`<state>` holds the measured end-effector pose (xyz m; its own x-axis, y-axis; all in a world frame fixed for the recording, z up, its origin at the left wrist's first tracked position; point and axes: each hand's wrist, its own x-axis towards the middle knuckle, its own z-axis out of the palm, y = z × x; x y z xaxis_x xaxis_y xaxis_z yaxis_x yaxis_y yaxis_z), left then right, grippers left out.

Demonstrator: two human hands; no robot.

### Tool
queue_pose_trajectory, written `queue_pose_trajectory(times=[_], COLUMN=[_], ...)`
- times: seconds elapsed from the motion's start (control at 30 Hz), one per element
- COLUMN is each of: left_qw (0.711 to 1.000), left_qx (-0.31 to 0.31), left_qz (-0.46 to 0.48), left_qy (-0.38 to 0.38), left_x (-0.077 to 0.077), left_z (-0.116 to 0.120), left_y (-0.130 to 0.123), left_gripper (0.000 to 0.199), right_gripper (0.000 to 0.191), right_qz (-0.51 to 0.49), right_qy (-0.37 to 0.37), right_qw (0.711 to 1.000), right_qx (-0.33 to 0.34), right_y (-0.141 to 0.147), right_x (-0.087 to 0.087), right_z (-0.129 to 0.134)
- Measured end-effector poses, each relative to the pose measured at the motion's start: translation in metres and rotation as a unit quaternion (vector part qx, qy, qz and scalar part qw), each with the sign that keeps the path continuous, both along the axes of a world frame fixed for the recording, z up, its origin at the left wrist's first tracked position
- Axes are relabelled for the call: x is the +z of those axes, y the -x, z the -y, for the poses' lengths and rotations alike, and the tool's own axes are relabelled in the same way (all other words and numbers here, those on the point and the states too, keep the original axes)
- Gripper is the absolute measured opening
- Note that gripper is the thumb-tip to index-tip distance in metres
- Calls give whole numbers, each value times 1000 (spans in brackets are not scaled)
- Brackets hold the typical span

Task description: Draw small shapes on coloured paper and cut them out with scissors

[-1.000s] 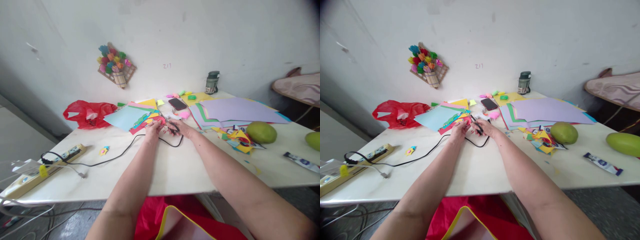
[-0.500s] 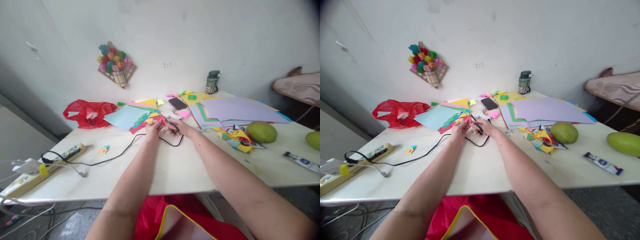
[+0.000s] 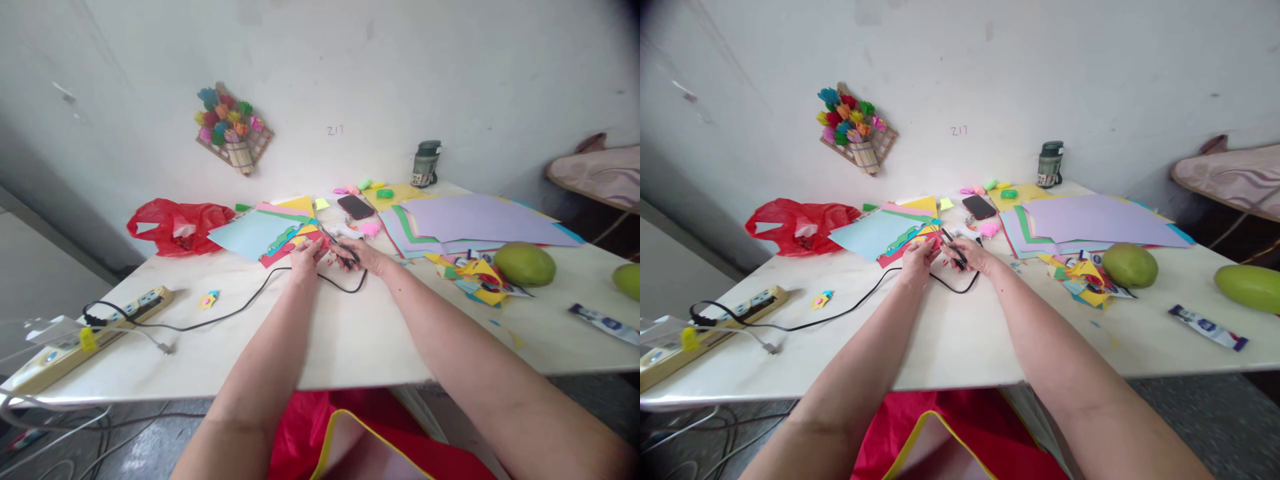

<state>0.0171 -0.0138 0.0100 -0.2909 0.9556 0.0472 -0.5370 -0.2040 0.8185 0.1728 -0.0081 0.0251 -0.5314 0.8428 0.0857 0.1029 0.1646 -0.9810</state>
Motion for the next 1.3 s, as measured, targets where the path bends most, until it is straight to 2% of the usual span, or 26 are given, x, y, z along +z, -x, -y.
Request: queue_pose_trajectory(times=[0.27,1.3], left_qw=[1000,1000], left_qx=[3,8], left_qz=[5,5], left_qy=[-4,-5], left_x=[-1,1], left_z=[0,1], left_y=[-1,-2], left_gripper=[44,45], right_gripper=[25,27], right_qz=[0,-10], right_qy=[3,9], right_qw=[1000,999], right_qx=[-2,-32], right_y=[2,6], right_x=[-1,1], right_z=[0,3])
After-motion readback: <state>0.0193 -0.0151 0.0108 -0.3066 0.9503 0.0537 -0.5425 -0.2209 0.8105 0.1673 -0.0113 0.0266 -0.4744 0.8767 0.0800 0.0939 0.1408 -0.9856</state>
